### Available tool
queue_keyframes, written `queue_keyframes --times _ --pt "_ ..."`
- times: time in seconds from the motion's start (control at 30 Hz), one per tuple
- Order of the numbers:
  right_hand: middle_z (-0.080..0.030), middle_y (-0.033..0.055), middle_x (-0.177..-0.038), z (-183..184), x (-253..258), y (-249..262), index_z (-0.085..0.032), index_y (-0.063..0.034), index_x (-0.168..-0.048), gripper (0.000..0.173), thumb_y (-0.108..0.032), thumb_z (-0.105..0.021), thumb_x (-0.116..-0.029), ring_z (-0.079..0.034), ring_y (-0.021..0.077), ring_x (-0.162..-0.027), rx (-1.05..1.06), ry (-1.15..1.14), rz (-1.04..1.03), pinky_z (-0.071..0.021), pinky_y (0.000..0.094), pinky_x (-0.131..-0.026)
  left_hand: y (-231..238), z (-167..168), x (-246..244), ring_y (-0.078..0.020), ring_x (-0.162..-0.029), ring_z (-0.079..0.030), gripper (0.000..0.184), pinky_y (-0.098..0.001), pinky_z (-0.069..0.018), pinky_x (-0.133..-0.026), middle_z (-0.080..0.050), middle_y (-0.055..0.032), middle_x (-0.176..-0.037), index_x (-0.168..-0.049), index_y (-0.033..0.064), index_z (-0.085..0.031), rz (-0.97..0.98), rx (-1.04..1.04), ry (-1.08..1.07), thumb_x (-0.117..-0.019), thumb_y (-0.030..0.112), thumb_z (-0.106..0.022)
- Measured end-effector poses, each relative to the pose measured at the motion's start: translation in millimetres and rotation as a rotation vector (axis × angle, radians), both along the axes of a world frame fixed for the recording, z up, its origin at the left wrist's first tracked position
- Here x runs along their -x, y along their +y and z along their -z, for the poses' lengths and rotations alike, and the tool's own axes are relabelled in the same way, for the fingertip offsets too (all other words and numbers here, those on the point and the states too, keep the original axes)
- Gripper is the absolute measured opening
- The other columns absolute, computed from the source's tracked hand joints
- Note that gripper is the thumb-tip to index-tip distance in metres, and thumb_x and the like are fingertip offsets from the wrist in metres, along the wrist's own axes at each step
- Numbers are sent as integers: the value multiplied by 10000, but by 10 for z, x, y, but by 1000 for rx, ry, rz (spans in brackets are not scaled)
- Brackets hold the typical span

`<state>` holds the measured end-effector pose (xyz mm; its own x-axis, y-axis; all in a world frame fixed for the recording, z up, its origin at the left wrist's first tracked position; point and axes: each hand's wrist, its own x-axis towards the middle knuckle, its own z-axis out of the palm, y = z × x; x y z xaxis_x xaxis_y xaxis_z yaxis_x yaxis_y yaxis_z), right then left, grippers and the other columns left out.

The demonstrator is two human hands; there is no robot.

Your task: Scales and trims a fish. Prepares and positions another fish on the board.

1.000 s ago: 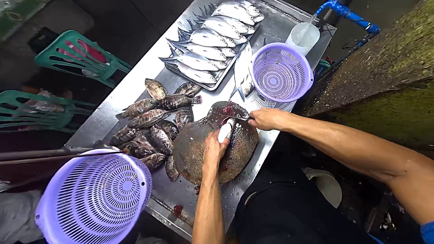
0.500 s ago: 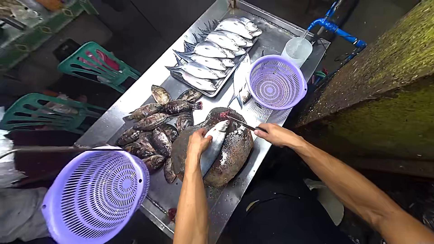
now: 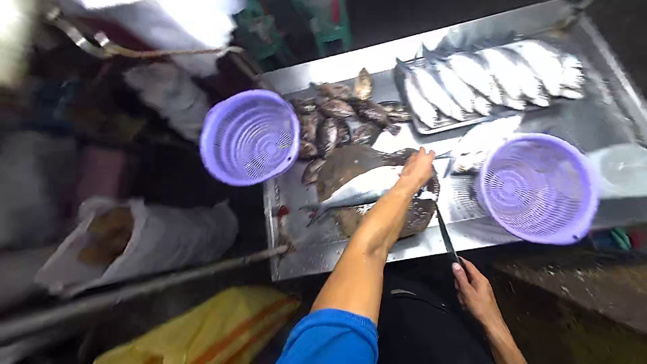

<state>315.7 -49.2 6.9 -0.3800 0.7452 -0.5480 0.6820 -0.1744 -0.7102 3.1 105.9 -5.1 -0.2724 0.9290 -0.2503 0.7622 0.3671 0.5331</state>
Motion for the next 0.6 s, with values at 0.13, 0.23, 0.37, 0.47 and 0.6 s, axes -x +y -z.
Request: queue_keyframes --times 0.13,0.23,0.37,0.47,0.6 --pt "-626 92 -727 -12 69 79 -583 -61 -1392 508 -422 -448 -1062 -559 197 -495 -42 -4 -72 -523 433 -472 -548 -555 395 -307 -1042 -681 206 -455 -577 -906 -663 -200 -1149 -1097 -25 -698 -274 -373 -90 -946 106 -651" --pt "-639 104 -774 -66 242 219 -579 -96 -1406 476 -410 -462 -1068 -581 217 -540 -80 -38 -61 -538 459 -523 -1465 -679 893 -280 -1108 -668 273 -437 -552 -987 -677 -186 -1189 -1142 -8 -705 -441 -405 57 -939 173 -696" --pt "-660 144 -854 -60 644 351 -547 -106 -1458 500 -409 -463 -1069 -604 246 -599 -157 -66 -78 -542 493 -589 -2936 -472 1494 -386 -1134 -639 275 -580 -525 -966 -637 -242 -1235 -1167 -6 -668 -761 -185 143 -938 145 -673" --pt "-680 161 -953 -28 927 339 -524 -105 -1482 511 -402 -457 -1071 -640 260 -698 -191 -81 -56 -552 505 -668 -3495 -179 1776 -448 -1225 -585 460 -634 -494 -994 -540 -273 -1401 -1346 17 -606 -903 36 164 -947 233 -685" --pt "-691 213 -1200 -10 1256 222 -494 -78 -1507 520 -357 -483 -1068 -693 327 -1029 -238 -109 1 -534 548 -933 -3680 119 1757 -432 -1231 -589 361 -592 -465 -1056 -595 -273 -1337 -1296 8 -655 -802 89 158 -971 156 -607"
